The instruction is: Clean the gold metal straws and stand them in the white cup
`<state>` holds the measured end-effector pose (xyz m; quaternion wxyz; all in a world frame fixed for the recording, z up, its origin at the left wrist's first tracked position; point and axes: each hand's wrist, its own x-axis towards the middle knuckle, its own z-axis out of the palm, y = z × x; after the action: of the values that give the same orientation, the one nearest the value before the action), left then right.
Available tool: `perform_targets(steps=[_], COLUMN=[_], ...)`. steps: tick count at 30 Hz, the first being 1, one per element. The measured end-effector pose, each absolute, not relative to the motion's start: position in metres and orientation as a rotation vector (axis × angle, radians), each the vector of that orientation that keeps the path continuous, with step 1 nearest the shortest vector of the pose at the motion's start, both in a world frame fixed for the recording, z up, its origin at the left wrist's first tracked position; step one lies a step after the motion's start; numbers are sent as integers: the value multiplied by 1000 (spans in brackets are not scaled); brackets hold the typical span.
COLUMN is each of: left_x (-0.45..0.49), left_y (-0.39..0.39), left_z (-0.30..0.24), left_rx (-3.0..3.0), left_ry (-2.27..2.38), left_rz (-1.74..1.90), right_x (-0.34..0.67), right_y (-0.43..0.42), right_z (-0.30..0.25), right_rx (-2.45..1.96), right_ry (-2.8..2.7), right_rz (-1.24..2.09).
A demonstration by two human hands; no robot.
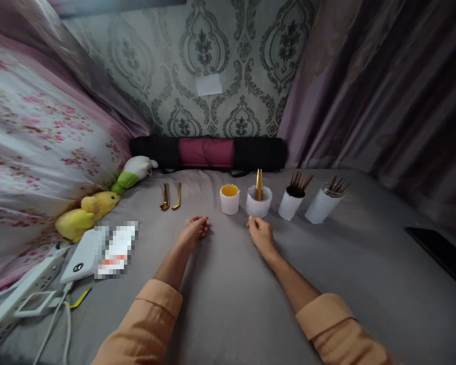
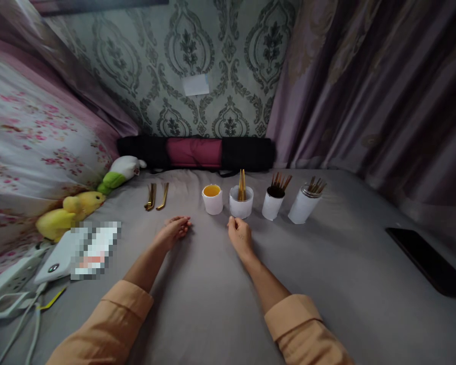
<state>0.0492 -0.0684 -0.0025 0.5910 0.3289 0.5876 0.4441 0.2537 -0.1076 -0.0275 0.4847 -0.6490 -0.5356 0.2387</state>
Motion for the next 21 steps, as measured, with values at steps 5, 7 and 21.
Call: perform_targets(steps=[5, 7, 21], left_x=[41, 38, 13], left_y=[-62, -60, -39], left_z=[-4, -3, -6], left_rx=[911, 973, 1337], left_ry=[1461, 1507, 1874], left_rz=[1031, 1028, 896], right_x=[253, 253, 254], right_y=[-109, -109, -108], right_z=[-25, -24, -28], right_rx=[-1590, -1587, -1585], right_ry=[-1302, -1302, -1311], right_rz=[579, 587, 581])
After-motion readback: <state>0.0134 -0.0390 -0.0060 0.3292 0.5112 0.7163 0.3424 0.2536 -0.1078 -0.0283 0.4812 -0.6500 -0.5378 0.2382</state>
